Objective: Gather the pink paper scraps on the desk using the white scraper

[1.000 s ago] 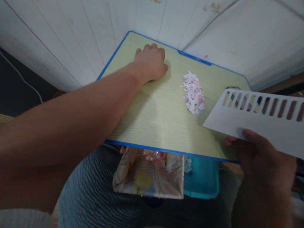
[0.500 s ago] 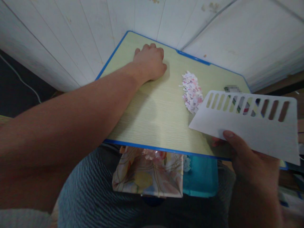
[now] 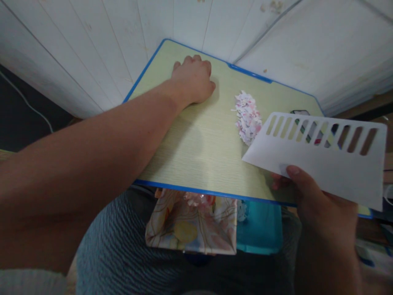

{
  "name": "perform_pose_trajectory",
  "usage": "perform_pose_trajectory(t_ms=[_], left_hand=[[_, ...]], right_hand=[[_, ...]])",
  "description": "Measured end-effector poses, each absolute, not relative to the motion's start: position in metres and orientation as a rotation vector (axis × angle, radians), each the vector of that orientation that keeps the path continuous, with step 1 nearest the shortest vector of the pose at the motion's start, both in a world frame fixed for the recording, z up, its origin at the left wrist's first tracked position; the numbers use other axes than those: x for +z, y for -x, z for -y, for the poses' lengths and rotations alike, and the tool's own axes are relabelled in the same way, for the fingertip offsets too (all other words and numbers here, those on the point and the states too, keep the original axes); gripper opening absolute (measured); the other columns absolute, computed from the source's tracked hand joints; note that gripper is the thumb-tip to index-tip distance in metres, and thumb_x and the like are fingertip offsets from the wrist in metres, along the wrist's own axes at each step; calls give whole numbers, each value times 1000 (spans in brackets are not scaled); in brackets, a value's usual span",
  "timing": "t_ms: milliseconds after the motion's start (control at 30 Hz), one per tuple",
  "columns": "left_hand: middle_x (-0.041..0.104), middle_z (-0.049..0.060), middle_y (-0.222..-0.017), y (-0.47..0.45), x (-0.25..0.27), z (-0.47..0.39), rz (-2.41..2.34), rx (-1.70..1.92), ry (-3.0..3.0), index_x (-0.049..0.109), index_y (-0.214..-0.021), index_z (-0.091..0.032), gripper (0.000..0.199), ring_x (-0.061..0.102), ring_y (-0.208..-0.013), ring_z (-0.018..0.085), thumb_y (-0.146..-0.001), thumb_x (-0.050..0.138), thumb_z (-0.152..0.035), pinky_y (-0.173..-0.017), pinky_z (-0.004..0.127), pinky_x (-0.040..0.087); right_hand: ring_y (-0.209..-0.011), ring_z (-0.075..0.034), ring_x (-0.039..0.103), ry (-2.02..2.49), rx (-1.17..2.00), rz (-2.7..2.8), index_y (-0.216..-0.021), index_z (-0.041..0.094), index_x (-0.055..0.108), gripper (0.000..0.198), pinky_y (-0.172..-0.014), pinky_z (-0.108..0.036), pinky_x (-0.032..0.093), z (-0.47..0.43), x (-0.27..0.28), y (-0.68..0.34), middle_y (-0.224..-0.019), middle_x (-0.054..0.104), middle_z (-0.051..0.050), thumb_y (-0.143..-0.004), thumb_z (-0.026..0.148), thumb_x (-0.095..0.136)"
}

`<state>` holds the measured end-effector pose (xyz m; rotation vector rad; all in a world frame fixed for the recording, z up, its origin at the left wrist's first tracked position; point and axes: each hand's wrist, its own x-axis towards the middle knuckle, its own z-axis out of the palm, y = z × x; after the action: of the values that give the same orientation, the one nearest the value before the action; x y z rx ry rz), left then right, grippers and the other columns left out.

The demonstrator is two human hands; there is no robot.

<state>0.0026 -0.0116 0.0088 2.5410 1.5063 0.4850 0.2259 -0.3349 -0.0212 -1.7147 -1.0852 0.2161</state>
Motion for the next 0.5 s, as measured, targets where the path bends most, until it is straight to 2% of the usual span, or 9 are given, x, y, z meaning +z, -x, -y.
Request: perform_pose_trajectory(t_ms=[133, 233, 367, 500], left_hand=[[67, 30, -184, -2, 9, 11, -1503, 482, -2537, 76, -170, -3, 55, 59, -178, 53, -121, 67, -27, -147, 77, 48], [67, 30, -184, -2, 9, 11, -1501, 490, -2528, 76, -170, -3, 54, 58, -178, 53, -122, 67, -27, -147, 77, 48], [66, 31, -184, -3, 10, 13, -1503, 484, -2510, 78, -168, -3, 53, 58, -179, 53, -121, 66, -26, -147, 76, 47], [65, 30, -187, -3, 11, 12, -1517, 452, -2529, 77, -169, -5, 54, 57, -180, 52, -120, 65, -27, -148, 74, 47]], right_hand=[[-70, -26, 81, 1758, 269, 1111, -96, 27, 81, 29, -79, -44, 74, 335, -14, -218, -82, 85, 0, -99, 46, 103], [-65, -26, 80, 1728, 313, 1141, -95, 28, 82, 27, -74, -43, 74, 337, -9, -211, -81, 86, 0, -99, 45, 102], [-63, -28, 80, 1738, 361, 1161, -83, 29, 81, 34, -65, -44, 72, 343, -9, -207, -76, 83, -4, -100, 50, 102], [-61, -29, 77, 1701, 415, 1070, -91, 27, 81, 35, -60, -45, 69, 343, -17, -211, -78, 81, -4, -99, 54, 103]])
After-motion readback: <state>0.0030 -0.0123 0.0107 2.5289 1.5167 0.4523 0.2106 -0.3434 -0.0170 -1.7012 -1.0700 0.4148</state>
